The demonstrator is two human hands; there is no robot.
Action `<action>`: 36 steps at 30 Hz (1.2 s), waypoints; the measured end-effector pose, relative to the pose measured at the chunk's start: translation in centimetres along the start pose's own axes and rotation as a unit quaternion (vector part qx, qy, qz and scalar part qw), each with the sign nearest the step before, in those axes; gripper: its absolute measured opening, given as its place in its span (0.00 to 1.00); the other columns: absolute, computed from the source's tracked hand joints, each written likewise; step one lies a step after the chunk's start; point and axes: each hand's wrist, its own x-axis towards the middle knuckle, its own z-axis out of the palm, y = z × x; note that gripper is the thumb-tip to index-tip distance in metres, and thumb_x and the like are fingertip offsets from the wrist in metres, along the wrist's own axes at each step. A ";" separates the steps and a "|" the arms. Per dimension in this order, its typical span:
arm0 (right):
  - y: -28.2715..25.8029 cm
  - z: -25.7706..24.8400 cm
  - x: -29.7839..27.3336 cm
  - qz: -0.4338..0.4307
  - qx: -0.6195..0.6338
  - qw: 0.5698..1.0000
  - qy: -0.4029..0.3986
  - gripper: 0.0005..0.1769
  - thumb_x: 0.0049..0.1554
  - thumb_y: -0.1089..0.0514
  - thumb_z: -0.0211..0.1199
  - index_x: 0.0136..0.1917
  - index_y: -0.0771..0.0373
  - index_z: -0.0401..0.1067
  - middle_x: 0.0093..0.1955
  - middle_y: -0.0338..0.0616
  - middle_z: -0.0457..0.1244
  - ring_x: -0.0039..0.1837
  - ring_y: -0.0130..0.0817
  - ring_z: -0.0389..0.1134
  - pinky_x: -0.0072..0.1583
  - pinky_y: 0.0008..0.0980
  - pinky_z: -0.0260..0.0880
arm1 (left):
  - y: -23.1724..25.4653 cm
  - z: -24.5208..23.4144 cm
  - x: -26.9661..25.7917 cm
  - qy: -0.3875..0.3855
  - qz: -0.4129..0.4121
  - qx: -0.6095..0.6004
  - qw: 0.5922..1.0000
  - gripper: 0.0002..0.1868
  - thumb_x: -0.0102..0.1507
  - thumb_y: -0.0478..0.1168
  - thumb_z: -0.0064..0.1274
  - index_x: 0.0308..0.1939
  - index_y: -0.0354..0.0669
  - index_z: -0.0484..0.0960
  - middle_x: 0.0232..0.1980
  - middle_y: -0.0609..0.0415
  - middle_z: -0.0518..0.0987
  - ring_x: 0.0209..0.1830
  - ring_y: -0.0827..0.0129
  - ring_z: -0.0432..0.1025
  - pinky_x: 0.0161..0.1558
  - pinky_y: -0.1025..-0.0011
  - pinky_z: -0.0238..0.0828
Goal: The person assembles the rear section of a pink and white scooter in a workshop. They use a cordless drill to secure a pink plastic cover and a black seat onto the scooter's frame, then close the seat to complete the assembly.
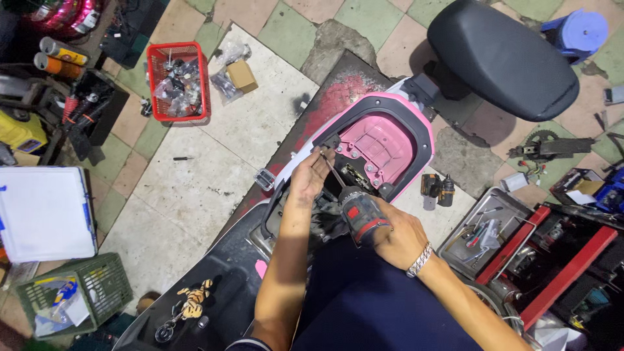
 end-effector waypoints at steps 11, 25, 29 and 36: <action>-1.0 1.1 -1.0 -0.049 -0.008 0.999 0.001 0.38 0.42 0.65 0.55 0.68 0.58 0.67 0.51 0.61 0.70 0.52 0.60 0.71 0.53 0.50 0.72 | -0.4 -2.5 -1.6 0.031 -0.030 0.002 0.999 0.12 0.68 0.43 0.58 0.48 0.37 0.80 0.44 0.49 0.83 0.48 0.61 0.79 0.54 0.63 0.77; -4.7 6.6 1.8 -0.001 -0.098 0.993 -0.069 0.40 0.45 0.59 0.63 0.69 0.70 0.57 0.61 0.64 0.64 0.58 0.59 0.69 0.58 0.50 0.69 | -0.5 0.5 -2.3 0.218 0.153 0.348 0.899 0.15 0.65 0.44 0.58 0.40 0.31 0.85 0.31 0.51 0.85 0.25 0.72 0.77 0.25 0.75 0.71; -5.0 6.8 2.0 0.010 -0.109 0.991 -0.079 0.41 0.45 0.58 0.63 0.70 0.71 0.55 0.61 0.64 0.64 0.57 0.59 0.69 0.58 0.50 0.69 | -1.2 -0.9 -2.7 0.183 0.174 0.399 0.882 0.13 0.65 0.41 0.56 0.45 0.33 0.87 0.33 0.51 0.86 0.27 0.74 0.78 0.28 0.76 0.72; -4.6 6.5 1.5 0.029 -0.118 0.989 -0.081 0.36 0.48 0.59 0.62 0.68 0.70 0.58 0.61 0.63 0.64 0.58 0.58 0.69 0.59 0.49 0.69 | -3.0 -1.7 -2.6 0.141 0.135 0.396 0.897 0.13 0.66 0.38 0.53 0.50 0.36 0.85 0.38 0.53 0.86 0.33 0.75 0.79 0.34 0.77 0.76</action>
